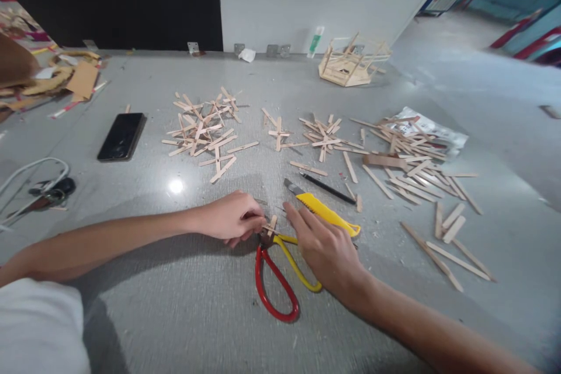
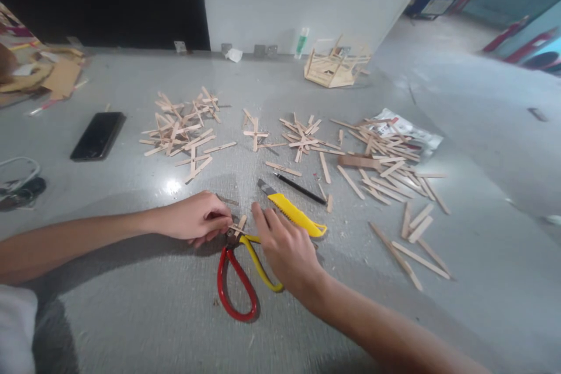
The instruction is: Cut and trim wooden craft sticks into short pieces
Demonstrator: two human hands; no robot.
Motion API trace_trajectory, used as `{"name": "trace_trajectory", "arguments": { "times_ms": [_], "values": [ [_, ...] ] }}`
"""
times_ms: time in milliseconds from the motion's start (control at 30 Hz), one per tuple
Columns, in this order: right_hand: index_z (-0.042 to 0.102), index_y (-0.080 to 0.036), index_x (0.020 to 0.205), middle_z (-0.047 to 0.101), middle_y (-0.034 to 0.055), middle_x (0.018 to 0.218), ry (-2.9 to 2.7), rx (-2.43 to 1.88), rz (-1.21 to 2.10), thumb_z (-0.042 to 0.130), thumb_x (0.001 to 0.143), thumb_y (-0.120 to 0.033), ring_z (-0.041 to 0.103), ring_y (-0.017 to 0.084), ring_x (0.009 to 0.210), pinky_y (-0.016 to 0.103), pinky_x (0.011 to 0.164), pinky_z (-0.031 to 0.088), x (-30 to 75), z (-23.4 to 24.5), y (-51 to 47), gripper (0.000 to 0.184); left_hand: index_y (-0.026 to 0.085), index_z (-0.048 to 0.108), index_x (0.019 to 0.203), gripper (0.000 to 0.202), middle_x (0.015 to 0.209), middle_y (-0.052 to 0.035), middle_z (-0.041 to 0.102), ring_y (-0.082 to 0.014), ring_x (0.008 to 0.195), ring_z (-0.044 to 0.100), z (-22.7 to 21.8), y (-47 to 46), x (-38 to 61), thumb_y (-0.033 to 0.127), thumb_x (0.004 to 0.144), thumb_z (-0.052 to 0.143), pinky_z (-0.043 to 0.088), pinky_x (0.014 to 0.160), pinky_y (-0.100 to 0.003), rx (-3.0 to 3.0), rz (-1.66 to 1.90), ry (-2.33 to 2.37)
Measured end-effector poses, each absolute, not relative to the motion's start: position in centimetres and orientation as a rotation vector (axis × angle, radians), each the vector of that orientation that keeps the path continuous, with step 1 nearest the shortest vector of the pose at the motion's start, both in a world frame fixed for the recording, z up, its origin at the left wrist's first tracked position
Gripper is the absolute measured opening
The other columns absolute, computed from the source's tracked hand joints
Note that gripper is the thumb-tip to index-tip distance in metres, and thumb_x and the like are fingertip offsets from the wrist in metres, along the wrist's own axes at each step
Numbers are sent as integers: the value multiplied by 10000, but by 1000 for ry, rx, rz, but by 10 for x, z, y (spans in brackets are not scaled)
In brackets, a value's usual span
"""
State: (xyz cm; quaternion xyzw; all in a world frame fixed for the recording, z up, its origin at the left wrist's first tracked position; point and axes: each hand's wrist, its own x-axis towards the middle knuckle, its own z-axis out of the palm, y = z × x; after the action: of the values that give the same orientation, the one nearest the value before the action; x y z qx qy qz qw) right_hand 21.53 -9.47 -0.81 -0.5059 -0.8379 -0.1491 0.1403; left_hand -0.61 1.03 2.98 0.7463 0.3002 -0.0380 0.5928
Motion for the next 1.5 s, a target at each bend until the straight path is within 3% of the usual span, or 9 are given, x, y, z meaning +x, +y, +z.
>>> {"name": "trace_trajectory", "arguments": {
  "times_ms": [200, 300, 367, 600, 800, 967, 1100, 1300, 1500],
  "values": [
    [660, -120, 1300, 797, 140, 1089, -2248, -1468, 106, 482, 1085, -147, 779, 250, 851, 336, 676, 611, 222, -12, -81, 281, 192, 508, 662, 376, 494, 33, 541, -102, 368, 556, 31, 9, -5, 268, 1031, 504, 395, 381, -171, 1737, -120, 729],
    [681, -189, 1260, 798, 104, 1154, -2238, -1339, 442, 511, 1084, -152, 775, 240, 994, 351, 836, 621, 222, -9, -75, 248, 198, 483, 664, 364, 513, 41, 537, -99, 391, 571, 33, 8, -5, 270, 1019, 516, 391, 396, -172, 1747, -113, 724],
    [688, -195, 1257, 805, 100, 1162, -2216, -1292, 549, 542, 1076, -160, 775, 233, 997, 352, 854, 616, 221, -8, -73, 235, 199, 491, 690, 330, 526, 44, 548, -97, 395, 570, 34, 8, -5, 254, 1015, 514, 395, 403, -174, 1751, -114, 715],
    [733, -174, 1135, 806, 93, 1032, -2196, -1307, 589, 607, 1028, -146, 767, 242, 967, 368, 863, 608, 219, -8, -66, 168, 190, 523, 732, 311, 564, 34, 578, -99, 398, 574, 33, 9, -5, 202, 1034, 453, 432, 391, -179, 1761, -125, 725],
    [714, -189, 1264, 822, 96, 1145, -2113, -1326, 685, 664, 957, -76, 783, 240, 1037, 368, 931, 611, 217, -13, -67, 331, 197, 508, 758, 293, 578, 43, 555, -99, 404, 569, 31, 8, -4, 198, 1041, 431, 420, 371, -172, 1746, -79, 741],
    [727, -202, 1236, 831, 99, 1138, -2049, -1313, 697, 666, 976, -128, 799, 242, 1018, 361, 903, 627, 216, -22, -72, 277, 198, 500, 731, 327, 593, 37, 559, -105, 423, 582, 29, 8, -5, 304, 1040, 509, 437, 385, -179, 1704, -61, 733],
    [693, -223, 1308, 836, 94, 1157, -1962, -1331, 761, 685, 964, -163, 808, 246, 1031, 366, 897, 635, 214, -21, -75, 350, 190, 515, 737, 334, 621, 32, 580, -97, 419, 576, 31, 8, -6, 334, 1037, 550, 438, 401, -182, 1692, -41, 740],
    [661, -243, 1333, 858, 61, 1051, -1922, -1348, 878, 660, 987, -216, 824, 236, 926, 360, 823, 649, 211, -18, -74, 347, 177, 559, 794, 234, 668, 24, 614, -95, 443, 587, 29, 11, -8, 238, 1018, 532, 452, 412, -175, 1684, -64, 714],
    [633, -228, 1353, 841, 67, 994, -1900, -1326, 791, 624, 991, -205, 812, 225, 889, 352, 816, 650, 213, -19, -72, 363, 178, 583, 816, 214, 674, 22, 616, -112, 477, 599, 28, 14, -9, 303, 990, 592, 452, 453, -197, 1715, -17, 744]
  ]
}}
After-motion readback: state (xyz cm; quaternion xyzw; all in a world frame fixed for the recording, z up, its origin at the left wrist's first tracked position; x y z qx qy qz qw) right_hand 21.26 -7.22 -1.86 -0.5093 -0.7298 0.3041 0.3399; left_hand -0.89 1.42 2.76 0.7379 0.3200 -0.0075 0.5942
